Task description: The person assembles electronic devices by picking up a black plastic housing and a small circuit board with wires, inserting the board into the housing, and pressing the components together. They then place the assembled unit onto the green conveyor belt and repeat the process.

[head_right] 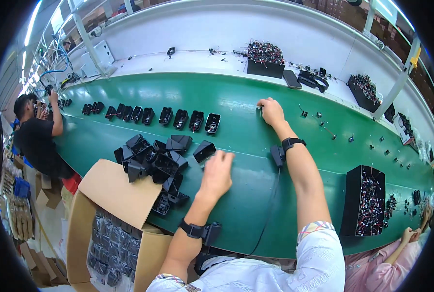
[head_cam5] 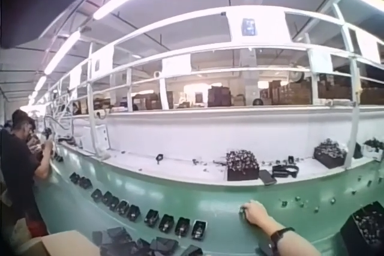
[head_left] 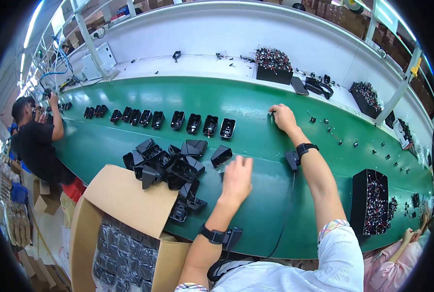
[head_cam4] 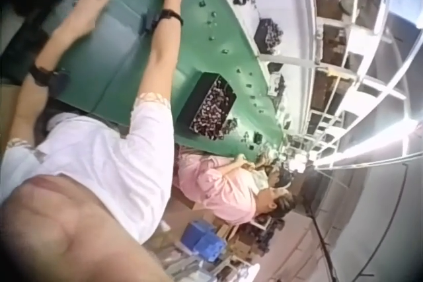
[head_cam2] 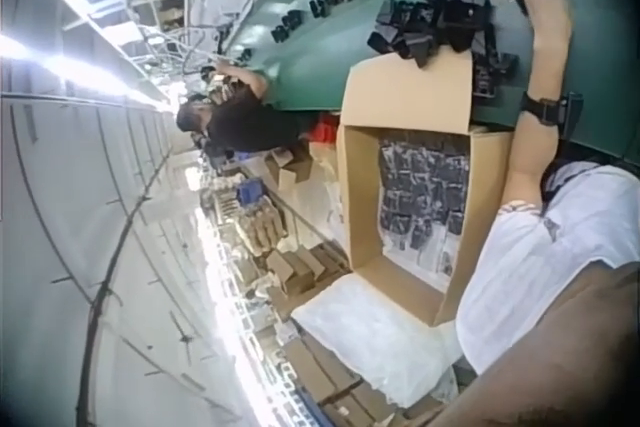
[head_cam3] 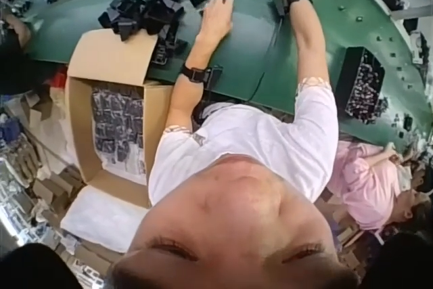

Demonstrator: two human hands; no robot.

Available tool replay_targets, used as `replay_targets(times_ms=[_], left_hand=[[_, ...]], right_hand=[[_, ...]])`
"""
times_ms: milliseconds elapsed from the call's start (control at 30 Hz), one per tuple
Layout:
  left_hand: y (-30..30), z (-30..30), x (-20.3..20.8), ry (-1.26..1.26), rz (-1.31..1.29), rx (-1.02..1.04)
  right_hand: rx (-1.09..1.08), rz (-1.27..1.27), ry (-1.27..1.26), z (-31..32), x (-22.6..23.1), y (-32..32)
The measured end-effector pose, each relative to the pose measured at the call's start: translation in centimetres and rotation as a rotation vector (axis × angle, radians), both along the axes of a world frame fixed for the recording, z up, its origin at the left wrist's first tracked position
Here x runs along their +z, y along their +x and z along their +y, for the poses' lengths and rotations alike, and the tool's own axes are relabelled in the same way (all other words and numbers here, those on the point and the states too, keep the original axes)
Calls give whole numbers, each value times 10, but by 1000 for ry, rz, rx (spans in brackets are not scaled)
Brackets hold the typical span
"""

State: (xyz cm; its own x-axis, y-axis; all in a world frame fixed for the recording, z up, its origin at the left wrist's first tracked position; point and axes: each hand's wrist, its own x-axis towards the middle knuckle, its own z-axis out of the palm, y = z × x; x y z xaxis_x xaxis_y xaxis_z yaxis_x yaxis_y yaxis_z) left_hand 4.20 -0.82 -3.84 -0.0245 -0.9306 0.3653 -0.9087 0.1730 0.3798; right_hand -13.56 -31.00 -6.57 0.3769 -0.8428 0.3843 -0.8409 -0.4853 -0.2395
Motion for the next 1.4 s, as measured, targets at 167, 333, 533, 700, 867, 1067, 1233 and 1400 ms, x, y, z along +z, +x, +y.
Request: replay_targets(times_ms=[167,333,533,700,867,1067,1233,1400], left_hand=[[-39,1,-6,-91,214,-514],[-49,11,0,-175,128,-540],[-44,7,5,-5,155,-104],[-36,6,5,191,133,27],[-30,1,-4,48,395,-204],[-34,-4,7,152,915,-369],[-43,-3,9,189,1173,-481],[-45,-2,13,254,1167,-568]], right_hand=[[211,-464,197,54,12,-32],[126,-409,427,137,38,-66],[76,-450,354,155,25,-95],[39,-390,334,157,23,-92],[-22,-358,325,165,22,-89],[275,-910,514,209,53,-78],[308,-943,490,275,55,-72],[357,-572,282,296,65,-77]])
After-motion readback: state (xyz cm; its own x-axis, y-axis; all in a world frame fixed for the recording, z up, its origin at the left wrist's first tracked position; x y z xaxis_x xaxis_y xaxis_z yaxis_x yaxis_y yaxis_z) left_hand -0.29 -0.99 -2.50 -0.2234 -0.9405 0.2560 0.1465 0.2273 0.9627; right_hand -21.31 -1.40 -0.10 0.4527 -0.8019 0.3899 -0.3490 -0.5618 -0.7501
